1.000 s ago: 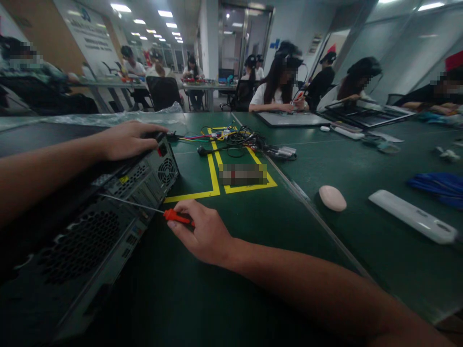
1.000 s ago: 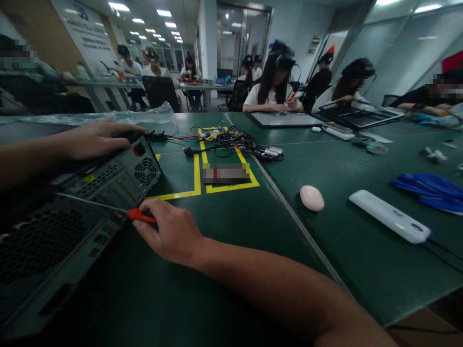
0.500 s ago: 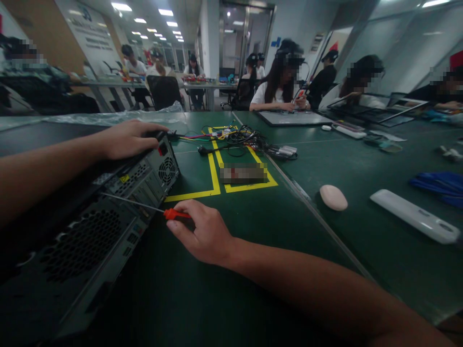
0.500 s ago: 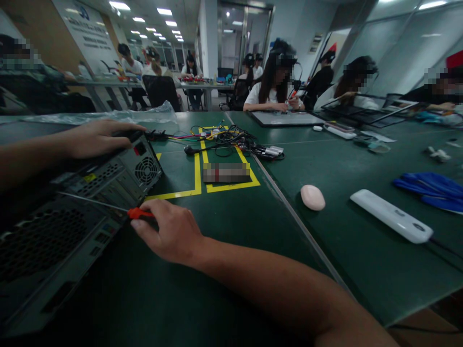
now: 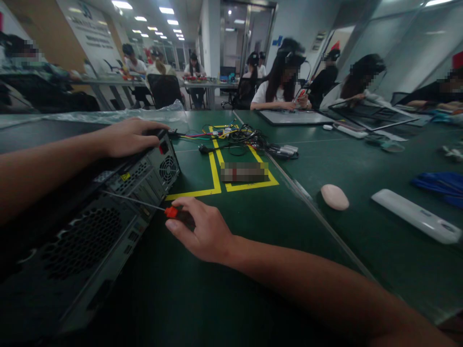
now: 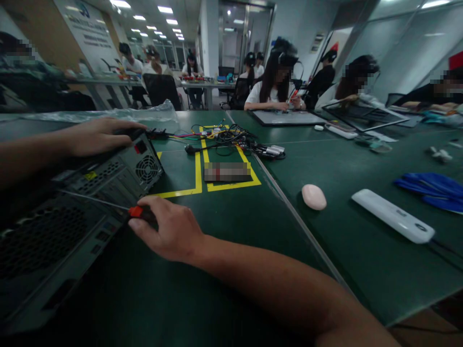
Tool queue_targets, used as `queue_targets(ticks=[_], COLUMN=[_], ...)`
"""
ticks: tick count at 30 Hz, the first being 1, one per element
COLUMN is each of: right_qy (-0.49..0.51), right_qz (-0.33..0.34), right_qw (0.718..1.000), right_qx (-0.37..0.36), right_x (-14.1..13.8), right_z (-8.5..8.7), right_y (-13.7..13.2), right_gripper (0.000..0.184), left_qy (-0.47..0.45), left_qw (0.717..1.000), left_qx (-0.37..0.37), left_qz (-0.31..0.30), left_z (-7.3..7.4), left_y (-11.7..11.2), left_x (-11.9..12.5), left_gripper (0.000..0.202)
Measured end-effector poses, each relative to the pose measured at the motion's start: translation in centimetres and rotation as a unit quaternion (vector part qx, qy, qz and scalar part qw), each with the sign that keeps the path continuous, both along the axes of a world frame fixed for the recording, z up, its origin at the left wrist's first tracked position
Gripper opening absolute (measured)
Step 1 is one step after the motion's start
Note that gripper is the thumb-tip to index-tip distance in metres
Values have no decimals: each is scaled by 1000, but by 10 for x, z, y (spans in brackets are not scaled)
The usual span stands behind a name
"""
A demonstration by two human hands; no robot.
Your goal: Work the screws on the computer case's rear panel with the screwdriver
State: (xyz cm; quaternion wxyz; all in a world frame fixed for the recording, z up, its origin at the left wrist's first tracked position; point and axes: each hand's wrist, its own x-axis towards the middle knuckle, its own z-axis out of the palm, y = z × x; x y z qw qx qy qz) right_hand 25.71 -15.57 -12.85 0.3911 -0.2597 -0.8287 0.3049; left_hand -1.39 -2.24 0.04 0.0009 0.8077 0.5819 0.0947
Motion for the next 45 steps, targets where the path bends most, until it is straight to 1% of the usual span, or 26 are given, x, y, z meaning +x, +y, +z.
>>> queue_targets(ticks=[2,7,13,18,22,26,30,34,39,45], right_qy=[6,17,13,9,-1,-10,-13,-8,-12,-15], right_qz=[3,11,10,0,-8,-17,-15,-18,-20,-23], right_qw=[1000,1000,1000,1000,1000,1000,1000,1000,999,999], right_qx=[-11,-22,-10,-3,8,14,14,23,23,28], right_x=[0,-1,0,0,0,0,0,0,1,1], right_z=[-1,-4,-3,-4,-4,-4,-3,-3,-1,0], right_y=[-1,0,2,1,1,2,1,1,1,0], right_gripper=[41,25,22,24,24,27,28,29,31,33], left_qy=[4,4,3,-1,-2,-3,-4,-8,8,-11], left_qw=[1000,1000,1000,1000,1000,1000,1000,1000,1000,1000], left_qx=[-2,-7,-11,-2,-14,-11,-16,-9,-7,-9], left_qz=[3,2,-3,-8,0,-2,4,-13,4,-2], left_z=[1,1,1,2,3,2,2,3,2,2], left_y=[-1,-1,0,-2,-2,-2,-2,-3,-3,-3], left_x=[0,0,-1,1,2,1,1,3,2,3], left_gripper=[80,80,81,82,79,80,80,80,82,82])
